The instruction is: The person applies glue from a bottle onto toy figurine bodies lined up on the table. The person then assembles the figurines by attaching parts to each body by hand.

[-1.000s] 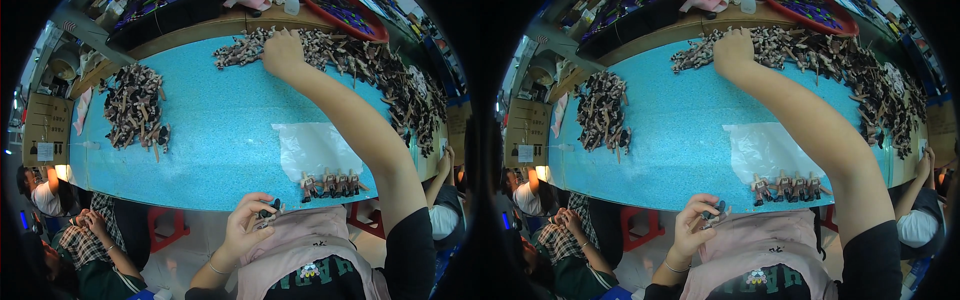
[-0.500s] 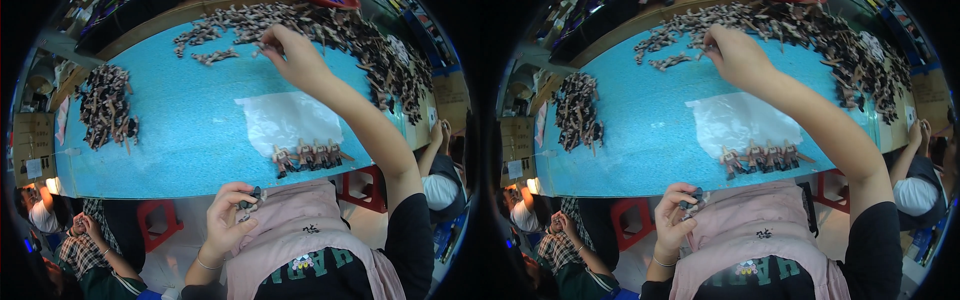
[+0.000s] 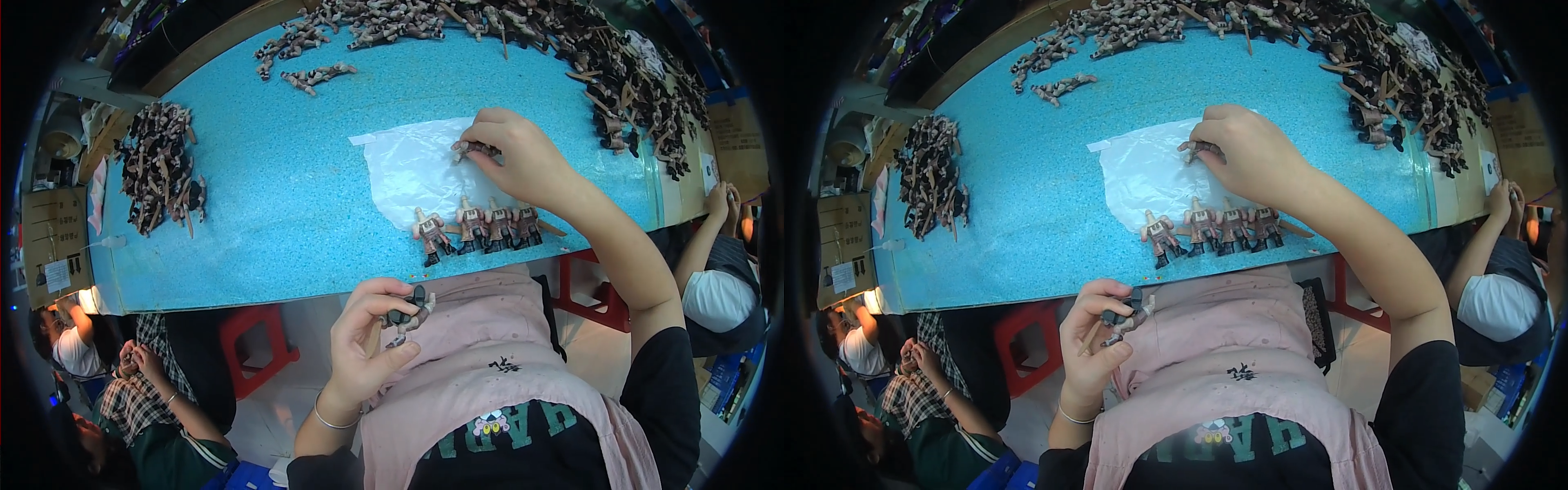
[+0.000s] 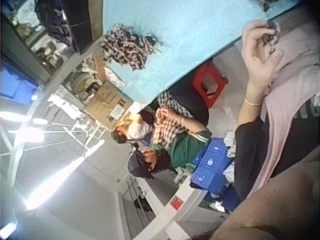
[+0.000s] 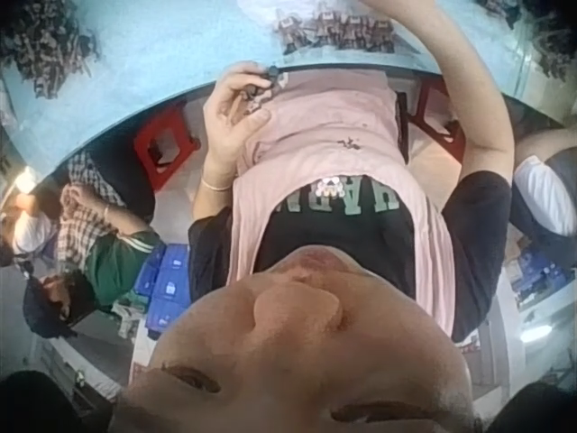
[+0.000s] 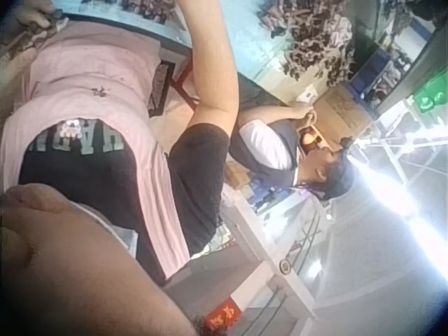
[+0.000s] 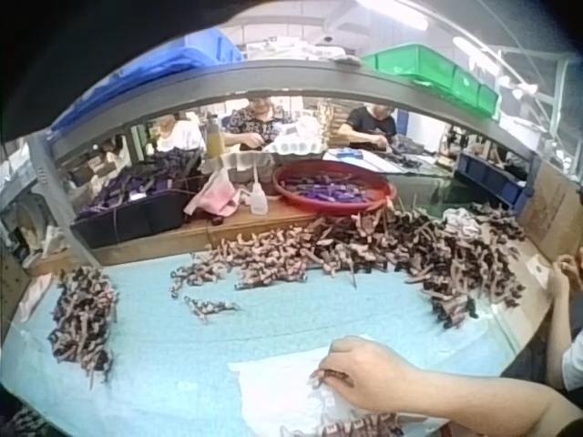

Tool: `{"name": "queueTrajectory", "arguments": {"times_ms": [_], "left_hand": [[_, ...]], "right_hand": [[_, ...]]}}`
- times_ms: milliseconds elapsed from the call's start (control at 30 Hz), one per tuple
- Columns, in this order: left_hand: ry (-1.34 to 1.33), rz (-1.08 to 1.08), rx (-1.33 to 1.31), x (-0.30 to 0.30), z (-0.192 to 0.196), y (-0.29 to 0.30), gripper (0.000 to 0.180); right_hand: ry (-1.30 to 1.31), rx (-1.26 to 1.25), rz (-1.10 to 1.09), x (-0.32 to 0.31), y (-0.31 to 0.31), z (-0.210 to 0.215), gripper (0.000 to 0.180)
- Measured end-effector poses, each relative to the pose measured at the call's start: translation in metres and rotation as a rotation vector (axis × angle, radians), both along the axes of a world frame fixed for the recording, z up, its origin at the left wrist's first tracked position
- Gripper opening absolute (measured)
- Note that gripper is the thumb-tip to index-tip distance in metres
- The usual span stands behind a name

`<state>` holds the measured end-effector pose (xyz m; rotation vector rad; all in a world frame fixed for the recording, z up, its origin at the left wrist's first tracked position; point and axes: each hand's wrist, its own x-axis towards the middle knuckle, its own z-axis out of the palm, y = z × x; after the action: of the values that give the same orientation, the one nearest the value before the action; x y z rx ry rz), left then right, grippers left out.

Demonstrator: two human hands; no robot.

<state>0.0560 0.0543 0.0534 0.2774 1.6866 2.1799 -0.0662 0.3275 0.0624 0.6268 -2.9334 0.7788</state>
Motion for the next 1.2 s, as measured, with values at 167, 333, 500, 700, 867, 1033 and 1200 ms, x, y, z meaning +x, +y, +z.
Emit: {"name": "queueTrajectory", "arguments": {"times_ms": [167, 333, 500, 700, 867, 1033, 1200], "left_hand": [[-0.006, 0.088, -0.026, -0.001, 0.002, -0.001, 0.038], [0.187, 0.254, -0.262, -0.02, 0.001, -0.014, 0.037], [0.664, 0.396, -0.934, -0.059, -0.004, -0.04, 0.035], [1.048, 0.629, -1.466, -0.112, 0.0, -0.072, 0.045], [0.841, 0.111, -0.922, -0.062, -0.006, -0.002, 0.059], [0.787, 0.02, -0.799, -0.041, -0.02, 0.04, 0.069], [0.779, 0.067, -0.773, -0.043, -0.025, 0.028, 0.067]], "right_hand": [[0.033, 0.023, -0.006, -0.003, 0.004, 0.0, 0.012], [-0.025, -0.2, -0.139, 0.001, 0.018, 0.003, 0.013], [-0.308, -0.624, -0.265, 0.029, 0.022, 0.003, 0.017], [-0.503, -0.823, -0.331, 0.054, 0.025, 0.011, 0.023], [-0.563, -0.966, -0.301, 0.069, 0.024, 0.008, 0.027], [-0.606, -1.035, -0.314, 0.078, 0.013, 0.012, 0.029], [-0.616, -1.006, -0.285, 0.086, 0.0, 0.016, 0.027]]}}
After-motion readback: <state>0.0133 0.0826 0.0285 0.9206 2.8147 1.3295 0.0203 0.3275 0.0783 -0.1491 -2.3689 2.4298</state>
